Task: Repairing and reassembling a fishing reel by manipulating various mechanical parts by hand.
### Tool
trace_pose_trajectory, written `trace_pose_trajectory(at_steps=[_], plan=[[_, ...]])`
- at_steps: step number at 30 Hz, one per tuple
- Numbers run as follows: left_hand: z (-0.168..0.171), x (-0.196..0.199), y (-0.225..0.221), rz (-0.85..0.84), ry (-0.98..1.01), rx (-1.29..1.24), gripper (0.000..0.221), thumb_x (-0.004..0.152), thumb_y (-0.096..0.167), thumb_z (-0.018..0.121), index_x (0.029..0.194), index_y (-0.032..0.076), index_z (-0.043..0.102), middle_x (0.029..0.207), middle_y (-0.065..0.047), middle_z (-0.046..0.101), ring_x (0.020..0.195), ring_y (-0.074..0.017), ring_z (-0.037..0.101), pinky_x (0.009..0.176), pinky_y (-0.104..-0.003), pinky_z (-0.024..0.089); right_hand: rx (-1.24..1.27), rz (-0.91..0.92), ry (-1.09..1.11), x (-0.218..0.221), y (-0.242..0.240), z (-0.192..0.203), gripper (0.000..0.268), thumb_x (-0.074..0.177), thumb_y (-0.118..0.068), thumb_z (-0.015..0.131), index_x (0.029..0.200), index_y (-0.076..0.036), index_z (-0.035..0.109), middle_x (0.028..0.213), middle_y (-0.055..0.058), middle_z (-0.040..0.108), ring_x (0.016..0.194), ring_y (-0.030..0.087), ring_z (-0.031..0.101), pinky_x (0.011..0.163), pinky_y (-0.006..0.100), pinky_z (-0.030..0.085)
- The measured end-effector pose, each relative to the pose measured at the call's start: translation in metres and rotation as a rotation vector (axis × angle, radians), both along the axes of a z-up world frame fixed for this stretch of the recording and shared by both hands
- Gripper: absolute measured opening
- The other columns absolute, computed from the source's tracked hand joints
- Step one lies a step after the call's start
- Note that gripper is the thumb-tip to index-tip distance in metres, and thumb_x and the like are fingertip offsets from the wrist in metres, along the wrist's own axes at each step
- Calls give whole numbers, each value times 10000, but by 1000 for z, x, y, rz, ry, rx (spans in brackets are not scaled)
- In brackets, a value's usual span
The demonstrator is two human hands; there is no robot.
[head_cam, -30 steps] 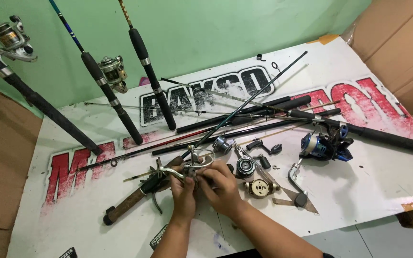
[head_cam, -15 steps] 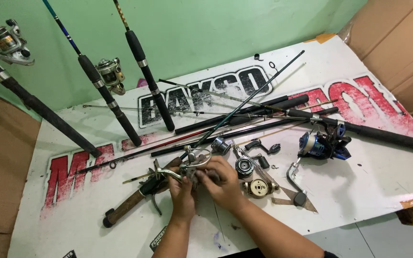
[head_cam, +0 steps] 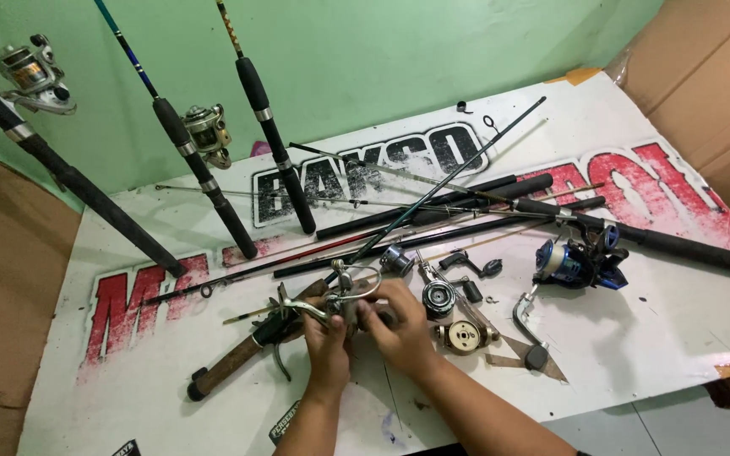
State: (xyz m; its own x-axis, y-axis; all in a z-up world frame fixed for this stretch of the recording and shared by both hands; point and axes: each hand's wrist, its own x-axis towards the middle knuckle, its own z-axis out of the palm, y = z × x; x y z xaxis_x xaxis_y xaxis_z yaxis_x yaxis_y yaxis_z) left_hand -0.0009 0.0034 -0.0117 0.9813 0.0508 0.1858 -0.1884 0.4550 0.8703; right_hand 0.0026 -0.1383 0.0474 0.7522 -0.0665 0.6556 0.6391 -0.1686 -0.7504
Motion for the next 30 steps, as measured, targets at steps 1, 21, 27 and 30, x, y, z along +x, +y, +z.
trace_pose_trajectory(at_steps=[1, 21, 27, 30], plan=[[-5, 0, 1, -3, 1, 0, 607, 894, 484, 761, 1236, 48, 513, 1018, -61, 641, 890, -138, 574, 833, -302, 445, 0, -3, 1, -2, 1, 0, 120, 925, -11, 653, 1043, -25, 653, 954, 103, 667, 734, 151, 601, 610, 201, 549], [8, -3, -10, 103, 77, 116, 629, 814, 591, 791, 1139, 150, 482, 903, -15, 606, 786, -113, 579, 757, -323, 527, 20, -183, -75, -8, 11, -10, 145, 800, 18, 815, 925, -25, 756, 856, 105, 707, 762, 287, 692, 677, 380, 577], [27, -5, -20, 121, 43, 92, 604, 834, 538, 810, 1139, 132, 482, 849, 31, 575, 758, -31, 546, 694, -222, 484, 22, -169, -88, -8, 10, 26, 132, 846, 40, 778, 966, 10, 733, 857, 128, 693, 766, 301, 679, 681, 376, 571], [7, 1, -8, 87, 91, 73, 591, 857, 558, 775, 1145, 131, 485, 786, -16, 642, 653, -58, 583, 606, -211, 477, -19, -137, -109, 1, 6, -19, 142, 833, 37, 790, 958, 2, 731, 870, 134, 682, 762, 319, 666, 669, 392, 565]])
